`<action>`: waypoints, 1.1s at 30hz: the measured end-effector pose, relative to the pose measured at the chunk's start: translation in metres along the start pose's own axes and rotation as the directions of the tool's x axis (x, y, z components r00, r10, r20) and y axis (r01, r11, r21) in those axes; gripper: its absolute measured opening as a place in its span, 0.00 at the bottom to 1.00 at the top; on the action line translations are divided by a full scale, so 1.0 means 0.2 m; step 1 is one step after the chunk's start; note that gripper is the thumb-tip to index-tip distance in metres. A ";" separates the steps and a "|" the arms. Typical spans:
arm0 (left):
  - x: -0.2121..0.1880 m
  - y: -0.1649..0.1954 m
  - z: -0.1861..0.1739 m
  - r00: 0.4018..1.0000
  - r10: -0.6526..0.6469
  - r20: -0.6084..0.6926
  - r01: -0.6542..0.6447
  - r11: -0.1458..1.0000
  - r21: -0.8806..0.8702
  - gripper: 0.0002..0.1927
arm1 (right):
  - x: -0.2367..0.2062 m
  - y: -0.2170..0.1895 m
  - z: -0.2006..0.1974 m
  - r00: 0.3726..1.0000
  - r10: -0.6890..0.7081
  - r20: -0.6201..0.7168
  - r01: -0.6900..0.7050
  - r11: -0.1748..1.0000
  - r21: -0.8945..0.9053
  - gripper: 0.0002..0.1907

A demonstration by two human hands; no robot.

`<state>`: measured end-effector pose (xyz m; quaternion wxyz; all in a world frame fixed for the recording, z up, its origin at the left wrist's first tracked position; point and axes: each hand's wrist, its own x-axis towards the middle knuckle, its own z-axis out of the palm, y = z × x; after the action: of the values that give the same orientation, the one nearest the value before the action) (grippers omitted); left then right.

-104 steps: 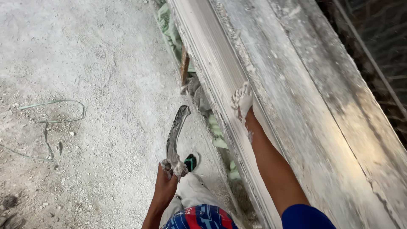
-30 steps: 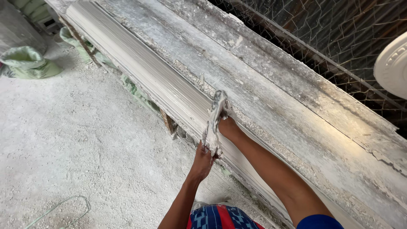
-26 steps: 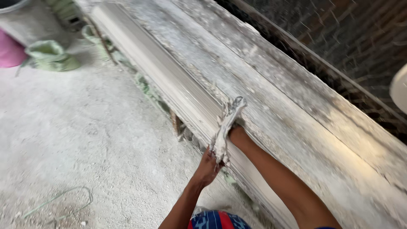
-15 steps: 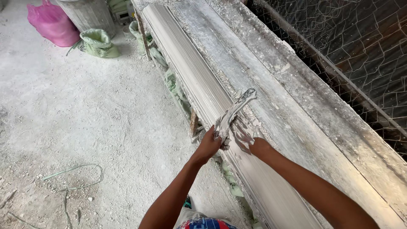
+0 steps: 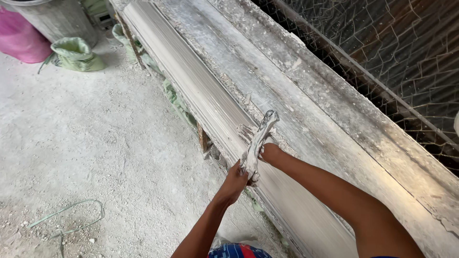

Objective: The person smooths a long white decorative molding with a curved metal tool, then washes hands at a tap. The person wipes a workbench with a cloth, scrapes dust from the bench, and smooths a brown decorative molding with the same tool.

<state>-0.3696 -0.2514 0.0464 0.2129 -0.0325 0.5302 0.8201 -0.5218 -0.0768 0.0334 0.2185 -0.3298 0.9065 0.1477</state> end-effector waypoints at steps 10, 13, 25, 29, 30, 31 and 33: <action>-0.01 0.08 -0.11 0.983 -0.176 -0.060 0.141 0.916 -0.376 0.32 | -0.16 0.11 0.14 0.827 0.437 -0.355 0.324 0.146 0.935 0.18; 0.06 0.11 -0.14 0.997 -0.033 -0.072 0.013 0.966 -0.258 0.30 | -0.24 0.14 0.20 0.782 0.516 -0.350 0.550 -0.307 0.777 0.19; 0.22 0.01 0.16 0.958 0.282 0.045 -0.266 0.938 -0.222 0.30 | -0.20 0.05 0.14 0.699 0.600 -0.388 0.713 -0.625 0.317 0.21; 0.21 0.00 0.21 0.956 0.285 0.071 -0.274 0.953 -0.133 0.29 | -0.20 0.08 0.06 0.664 0.656 -0.359 0.746 -0.615 0.256 0.22; 0.21 0.00 0.22 0.957 0.280 0.078 -0.273 0.958 -0.092 0.29 | -0.19 0.10 0.04 0.662 0.669 -0.339 0.748 -0.615 0.248 0.22; 0.21 0.00 0.23 0.957 0.278 0.086 -0.275 0.960 -0.050 0.29 | -0.18 0.11 0.02 0.664 0.676 -0.321 0.747 -0.621 0.237 0.22; 0.21 0.00 0.24 0.947 0.312 0.075 -0.307 0.949 -0.065 0.29 | -0.16 0.13 -0.02 0.670 0.691 -0.271 0.742 -0.617 0.261 0.22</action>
<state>-0.3984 -0.1960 0.0552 0.1028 0.0800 0.4975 0.8576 -0.5176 -0.0421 0.0551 -0.0175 0.0130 0.3570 -0.9339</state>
